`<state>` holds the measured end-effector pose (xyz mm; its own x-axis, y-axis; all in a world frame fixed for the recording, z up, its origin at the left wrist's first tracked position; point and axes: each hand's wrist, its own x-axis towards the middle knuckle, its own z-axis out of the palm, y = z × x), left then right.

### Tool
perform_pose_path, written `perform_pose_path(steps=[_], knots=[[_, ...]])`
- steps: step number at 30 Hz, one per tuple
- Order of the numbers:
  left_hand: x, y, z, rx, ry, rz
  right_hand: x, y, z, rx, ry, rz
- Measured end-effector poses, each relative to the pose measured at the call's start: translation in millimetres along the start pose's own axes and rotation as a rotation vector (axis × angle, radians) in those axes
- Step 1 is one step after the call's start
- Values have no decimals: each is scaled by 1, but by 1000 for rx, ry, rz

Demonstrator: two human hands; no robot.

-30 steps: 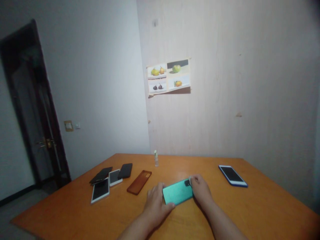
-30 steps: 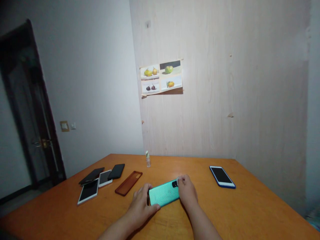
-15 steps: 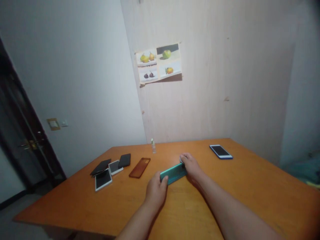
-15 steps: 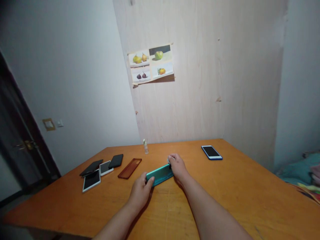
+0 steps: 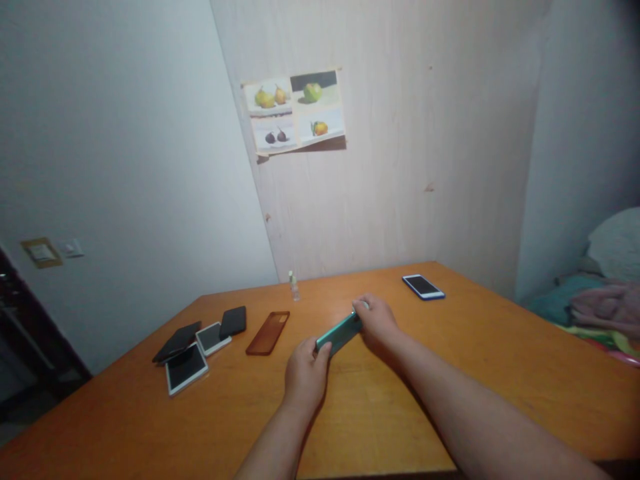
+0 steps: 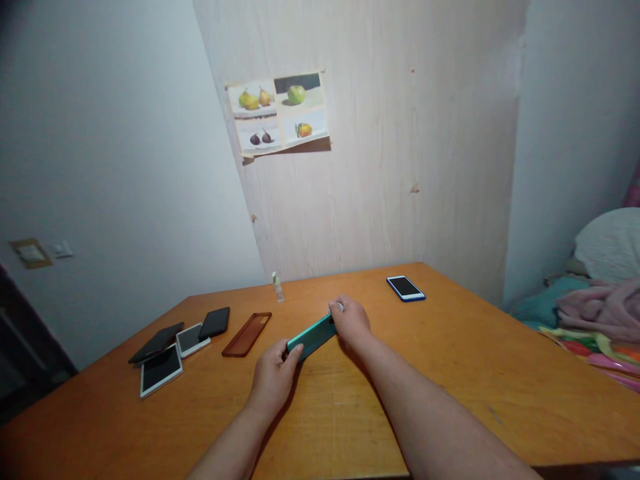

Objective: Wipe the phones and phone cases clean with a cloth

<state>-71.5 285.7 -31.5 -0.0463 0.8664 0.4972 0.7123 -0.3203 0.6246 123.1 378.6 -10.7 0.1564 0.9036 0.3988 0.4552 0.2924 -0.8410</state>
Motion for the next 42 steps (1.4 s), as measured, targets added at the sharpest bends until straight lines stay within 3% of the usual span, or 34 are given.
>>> perform_pose_path(steps=[7,13,20,27,35,42], knots=[[0,5,-2,-48,-11,-5,-26,-24,10,-92,-159,-132],[2,8,-3,-50,-17,-6,-7,-13,-8,-189,-36,-37],[2,9,-3,-49,-31,-24,-24,-25,6,-184,-145,-141],[2,9,-3,-82,-18,-11,-7,-14,-10,-217,-42,-44],[2,4,-1,-128,-41,0,-46,-44,15,-141,-298,-254],[2,5,0,-84,-26,-47,-28,-35,-3,-206,-134,-102]])
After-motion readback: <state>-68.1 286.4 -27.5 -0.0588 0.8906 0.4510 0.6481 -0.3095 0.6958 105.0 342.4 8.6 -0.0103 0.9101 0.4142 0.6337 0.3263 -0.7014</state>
